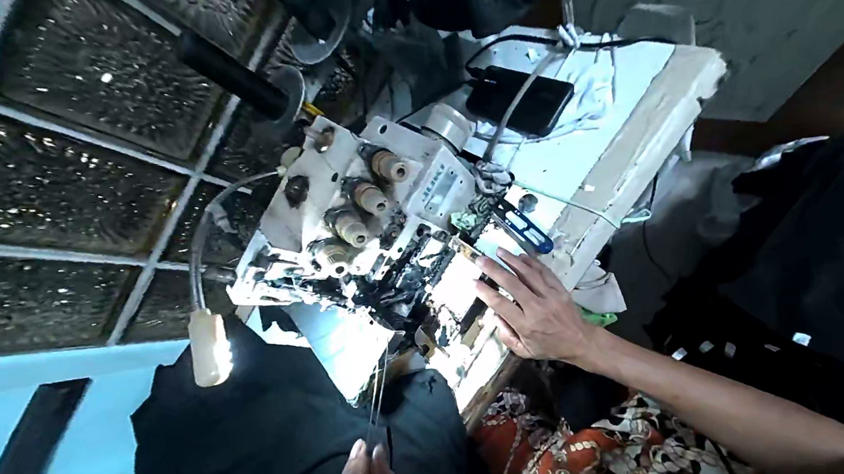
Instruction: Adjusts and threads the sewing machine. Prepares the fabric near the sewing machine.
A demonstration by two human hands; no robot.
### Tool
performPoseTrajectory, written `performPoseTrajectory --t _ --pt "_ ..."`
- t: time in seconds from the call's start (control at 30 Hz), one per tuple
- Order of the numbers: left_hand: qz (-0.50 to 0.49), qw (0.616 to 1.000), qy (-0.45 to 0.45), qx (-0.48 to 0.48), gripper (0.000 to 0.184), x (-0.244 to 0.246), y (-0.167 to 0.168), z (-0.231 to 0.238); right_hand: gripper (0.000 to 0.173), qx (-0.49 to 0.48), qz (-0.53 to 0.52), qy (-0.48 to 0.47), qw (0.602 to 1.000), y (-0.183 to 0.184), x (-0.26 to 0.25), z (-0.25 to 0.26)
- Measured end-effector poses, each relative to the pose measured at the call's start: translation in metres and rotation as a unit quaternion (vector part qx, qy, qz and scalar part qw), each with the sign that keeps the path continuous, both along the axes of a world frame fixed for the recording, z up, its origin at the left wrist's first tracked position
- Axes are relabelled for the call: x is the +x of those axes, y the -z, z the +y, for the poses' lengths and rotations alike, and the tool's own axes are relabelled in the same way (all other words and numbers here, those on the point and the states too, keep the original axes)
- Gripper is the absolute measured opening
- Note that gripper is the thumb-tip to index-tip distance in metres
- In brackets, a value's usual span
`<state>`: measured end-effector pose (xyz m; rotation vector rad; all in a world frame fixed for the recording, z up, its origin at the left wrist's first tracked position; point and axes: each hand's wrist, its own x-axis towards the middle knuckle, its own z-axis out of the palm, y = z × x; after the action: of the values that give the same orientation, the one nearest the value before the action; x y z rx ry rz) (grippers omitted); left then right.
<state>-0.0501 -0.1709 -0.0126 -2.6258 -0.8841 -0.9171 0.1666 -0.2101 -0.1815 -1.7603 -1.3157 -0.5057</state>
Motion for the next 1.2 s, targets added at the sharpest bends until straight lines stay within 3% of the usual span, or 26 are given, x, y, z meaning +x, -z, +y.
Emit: performPoseTrajectory --t 0.17,0.3,1.03,1.13,1.2 --pt "0.021 0.996 0.041 0.08 0.025 0.045 0.015 0.022 0.04 0.012 0.011 0.006 1.0 -0.002 -0.001 0.001" --pt "0.021 0.995 0.037 0.091 0.026 0.062 0.028 0.037 0.041 0.013 0.012 0.003 1.0 -0.001 -0.001 0.001" --pt "0.034 0.998 -0.011 0.056 0.026 0.069 0.016 0.032 0.041 0.004 0.013 0.006 1.0 -0.001 -0.002 -0.001" --pt "0.019 0.999 0.0 0.05 0.024 0.073 0.019 0.034 0.033 0.043 0.117 -0.032 0.992 -0.022 0.0 -0.002" --pt "0.023 0.998 0.001 0.051 0.024 0.077 0.024 0.038 0.031 0.099 0.148 -0.065 0.982 -0.055 0.01 0.005"
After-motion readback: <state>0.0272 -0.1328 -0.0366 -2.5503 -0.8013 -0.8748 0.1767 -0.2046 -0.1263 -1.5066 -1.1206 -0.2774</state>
